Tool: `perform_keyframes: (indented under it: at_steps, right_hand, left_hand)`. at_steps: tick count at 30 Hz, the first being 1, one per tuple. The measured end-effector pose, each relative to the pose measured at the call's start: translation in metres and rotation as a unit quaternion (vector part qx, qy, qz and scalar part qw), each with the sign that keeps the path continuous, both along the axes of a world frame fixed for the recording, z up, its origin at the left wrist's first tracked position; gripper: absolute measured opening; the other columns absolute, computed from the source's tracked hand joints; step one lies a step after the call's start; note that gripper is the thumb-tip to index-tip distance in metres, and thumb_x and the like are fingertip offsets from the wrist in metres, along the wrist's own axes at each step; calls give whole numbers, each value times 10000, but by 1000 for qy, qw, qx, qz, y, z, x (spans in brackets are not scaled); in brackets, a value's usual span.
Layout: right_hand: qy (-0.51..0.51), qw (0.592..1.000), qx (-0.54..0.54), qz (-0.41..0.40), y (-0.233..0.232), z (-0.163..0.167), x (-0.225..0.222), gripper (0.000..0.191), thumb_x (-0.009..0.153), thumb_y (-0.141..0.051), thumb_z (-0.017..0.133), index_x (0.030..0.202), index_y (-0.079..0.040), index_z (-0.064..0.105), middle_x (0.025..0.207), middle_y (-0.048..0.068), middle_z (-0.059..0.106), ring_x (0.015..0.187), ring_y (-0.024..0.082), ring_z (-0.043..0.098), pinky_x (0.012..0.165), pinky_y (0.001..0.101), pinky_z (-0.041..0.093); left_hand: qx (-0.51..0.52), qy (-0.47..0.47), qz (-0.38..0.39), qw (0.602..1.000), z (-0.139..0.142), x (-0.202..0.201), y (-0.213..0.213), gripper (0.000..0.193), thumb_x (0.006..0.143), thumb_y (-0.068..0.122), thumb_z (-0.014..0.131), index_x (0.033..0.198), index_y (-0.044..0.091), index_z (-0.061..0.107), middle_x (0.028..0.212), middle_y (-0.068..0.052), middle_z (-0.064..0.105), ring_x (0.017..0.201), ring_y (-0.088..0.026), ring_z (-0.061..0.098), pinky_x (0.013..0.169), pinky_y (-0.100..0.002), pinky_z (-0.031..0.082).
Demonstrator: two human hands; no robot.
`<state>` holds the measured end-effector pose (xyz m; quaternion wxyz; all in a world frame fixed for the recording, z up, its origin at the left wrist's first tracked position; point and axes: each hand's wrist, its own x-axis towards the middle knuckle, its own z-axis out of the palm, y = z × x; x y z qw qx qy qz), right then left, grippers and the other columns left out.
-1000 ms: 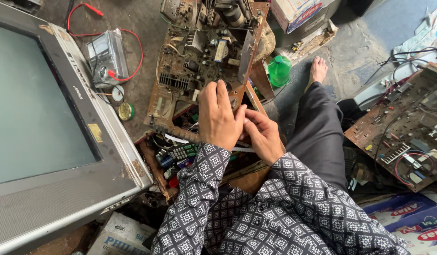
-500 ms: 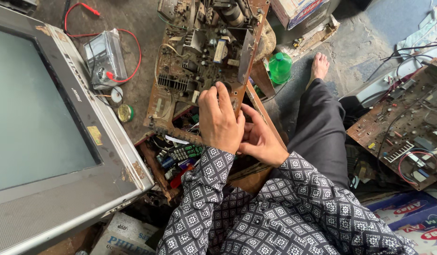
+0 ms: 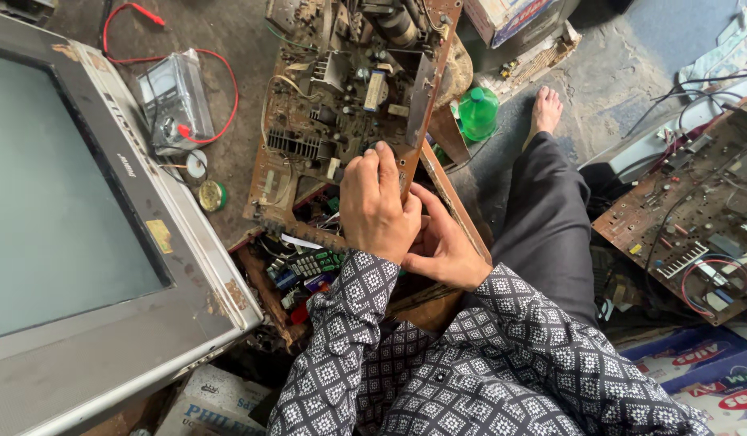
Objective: The person removes a cylindrical component from a circuit board using a screwdriver, then solders the board with a soldering iron.
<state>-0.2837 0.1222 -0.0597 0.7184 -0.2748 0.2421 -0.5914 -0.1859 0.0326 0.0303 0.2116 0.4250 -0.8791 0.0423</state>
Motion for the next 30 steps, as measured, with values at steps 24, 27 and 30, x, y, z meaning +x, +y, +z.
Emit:
perform_keyframes:
  at_steps: [24,27,30]
  right_hand:
    - [69,996,42,-47,-10,-2,0,831,918,68,626,1615,-136,223,1064,113,637,928,147,643,797,287,571]
    - [108,991,61,-54,-20,6,11,730,927,-8,667,1567,-91,327,1126,134,664,940,162,653,773,301,572]
    - [126,990,37,-58,-37,17,31,624,964,-130,675,1518,-43,402,1212,155,668,1027,171,665,829,318,583]
  left_hand:
    - [41,3,35,999,116,23,-47,489,756,194,765,1155,-54,631,1059,-202,577,911,-363,640,775,-459,556]
    - [31,38,18,999,154,40,-82,286,773,184,786,902,-43,667,916,-204,611,849,-348,635,726,-427,519]
    - [186,149,20,971,187,62,-109,184,852,146,725,880,-32,689,745,-94,686,692,-168,636,584,-309,482]
